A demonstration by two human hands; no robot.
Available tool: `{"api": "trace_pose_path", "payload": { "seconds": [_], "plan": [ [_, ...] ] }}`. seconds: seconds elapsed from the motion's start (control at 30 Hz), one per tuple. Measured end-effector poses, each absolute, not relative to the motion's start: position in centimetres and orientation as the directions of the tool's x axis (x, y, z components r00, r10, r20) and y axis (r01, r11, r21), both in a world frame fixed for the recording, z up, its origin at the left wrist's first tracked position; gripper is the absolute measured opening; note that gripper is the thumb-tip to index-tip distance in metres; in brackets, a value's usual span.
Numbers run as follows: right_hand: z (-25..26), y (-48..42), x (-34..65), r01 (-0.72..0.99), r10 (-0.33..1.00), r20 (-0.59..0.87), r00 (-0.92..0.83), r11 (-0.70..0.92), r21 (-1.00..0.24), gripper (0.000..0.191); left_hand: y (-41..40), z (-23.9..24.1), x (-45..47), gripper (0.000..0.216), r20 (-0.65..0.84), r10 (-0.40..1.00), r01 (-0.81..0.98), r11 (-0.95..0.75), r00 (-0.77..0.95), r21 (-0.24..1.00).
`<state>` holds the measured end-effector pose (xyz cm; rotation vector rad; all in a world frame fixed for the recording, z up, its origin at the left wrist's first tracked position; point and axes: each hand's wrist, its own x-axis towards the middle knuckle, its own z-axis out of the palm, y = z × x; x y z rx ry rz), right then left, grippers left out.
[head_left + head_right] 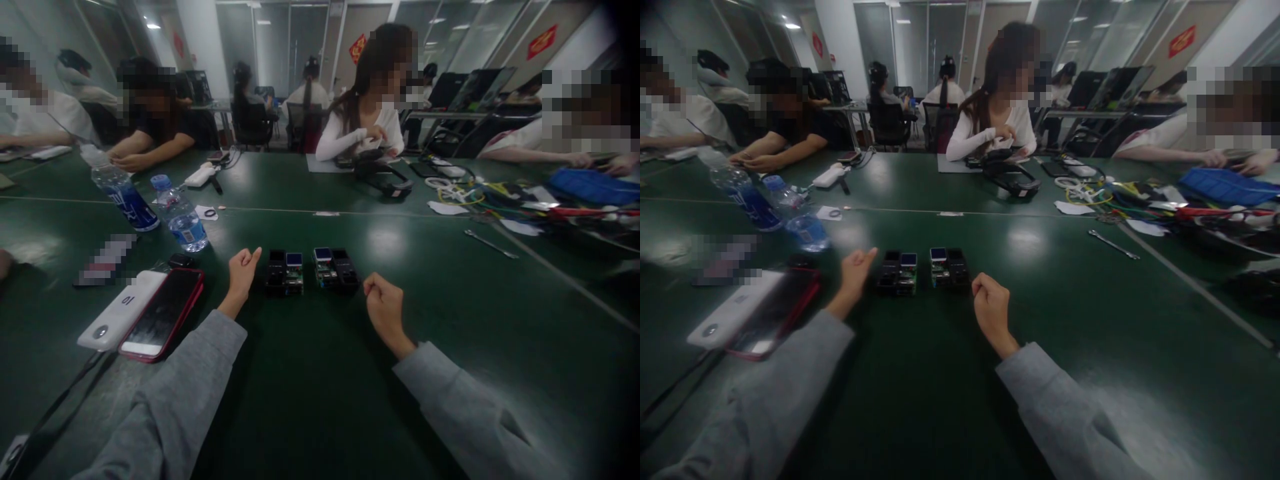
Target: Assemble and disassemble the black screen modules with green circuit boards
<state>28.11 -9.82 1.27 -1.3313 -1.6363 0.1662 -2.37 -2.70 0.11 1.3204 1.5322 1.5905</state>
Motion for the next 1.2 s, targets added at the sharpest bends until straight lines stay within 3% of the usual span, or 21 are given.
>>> {"api": "trace_pose_path", "payload": {
  "seconds": [0.2,0.57,1.2],
  "plan": [
    [1.3,-10.3,28.3,0.659,0.822,0.564,0.079,0.381,-0.648,0.023,-2.9,0.2,-2.2,0.051,0.264,0.898,0.262,-0.177,-0.351,0.949],
    [1.4,-10.8,28.4,0.681,0.796,0.604,-0.034,0.461,-0.569,0.026,-3.5,0.5,-2.2,0.051,0.245,0.896,0.28,-0.143,-0.371,0.949],
    [1.3,-11.0,28.0,0.688,0.746,0.662,-0.073,0.519,-0.508,0.027,-3.7,0.4,-2.0,0.05,0.227,0.946,0.265,-0.163,-0.232,0.95]
  ]
}}
